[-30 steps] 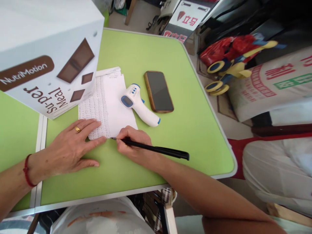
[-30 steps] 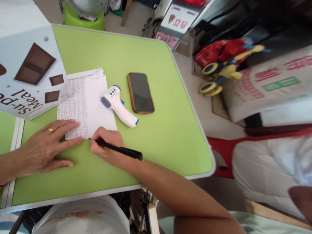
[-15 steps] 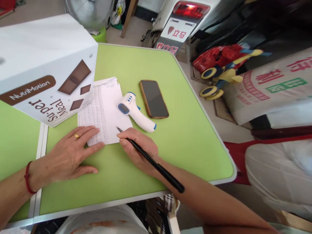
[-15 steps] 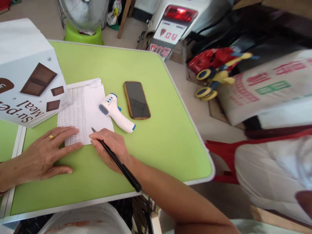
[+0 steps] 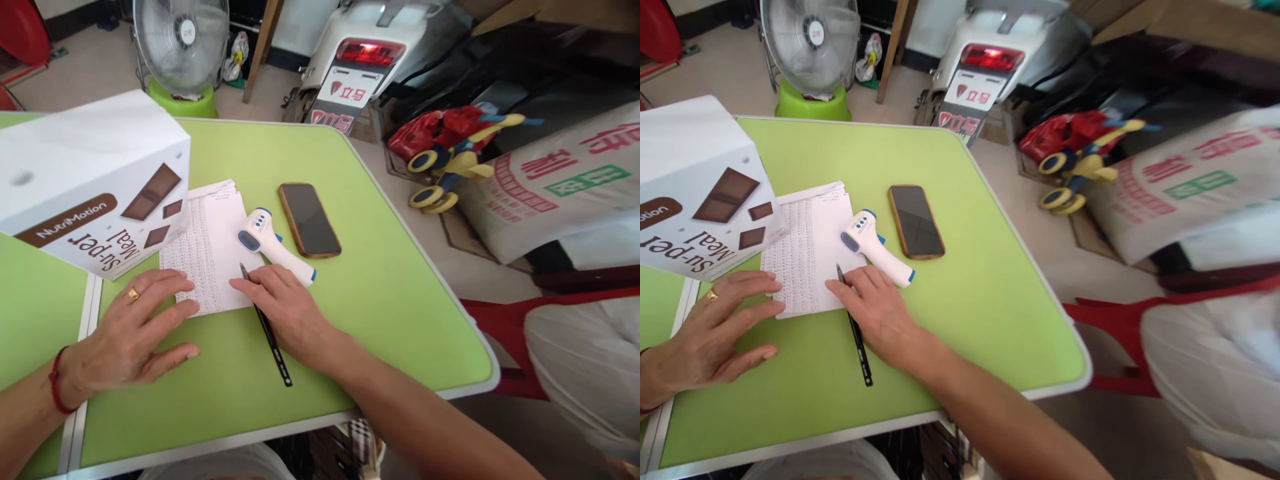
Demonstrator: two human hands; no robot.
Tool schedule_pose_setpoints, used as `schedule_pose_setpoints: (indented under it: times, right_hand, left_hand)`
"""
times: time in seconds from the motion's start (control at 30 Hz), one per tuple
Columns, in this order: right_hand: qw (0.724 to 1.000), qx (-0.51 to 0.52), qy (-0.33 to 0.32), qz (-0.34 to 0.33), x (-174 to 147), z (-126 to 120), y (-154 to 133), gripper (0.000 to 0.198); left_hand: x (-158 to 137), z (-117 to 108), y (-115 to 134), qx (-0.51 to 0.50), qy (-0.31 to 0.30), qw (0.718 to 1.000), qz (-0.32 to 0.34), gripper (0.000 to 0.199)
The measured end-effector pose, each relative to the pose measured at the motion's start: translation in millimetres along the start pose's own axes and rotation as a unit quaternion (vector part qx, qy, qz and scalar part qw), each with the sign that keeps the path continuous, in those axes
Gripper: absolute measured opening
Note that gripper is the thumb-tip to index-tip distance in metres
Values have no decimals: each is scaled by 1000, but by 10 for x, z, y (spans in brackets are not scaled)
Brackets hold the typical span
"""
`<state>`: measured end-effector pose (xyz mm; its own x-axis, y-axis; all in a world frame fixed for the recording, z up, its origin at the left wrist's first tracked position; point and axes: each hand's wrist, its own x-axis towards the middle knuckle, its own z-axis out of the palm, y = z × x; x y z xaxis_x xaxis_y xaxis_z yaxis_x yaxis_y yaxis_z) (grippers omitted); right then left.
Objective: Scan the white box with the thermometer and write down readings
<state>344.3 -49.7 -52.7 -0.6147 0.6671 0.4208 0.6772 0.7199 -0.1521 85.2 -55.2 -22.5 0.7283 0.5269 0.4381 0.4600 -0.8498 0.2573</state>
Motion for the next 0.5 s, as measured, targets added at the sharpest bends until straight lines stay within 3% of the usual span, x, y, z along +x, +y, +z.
schedule_pose_setpoints:
  times: [0.2,0.5]
  right_hand:
    - [998,-37,-47,-8,-7,38,22,32]
    - [998,-37,-44,-8,-16,88,34,36]
  left_hand:
    - [25,-20,10,4,19,1000,11,20]
    - [4,-8,-4,-2,27,999,36,18]
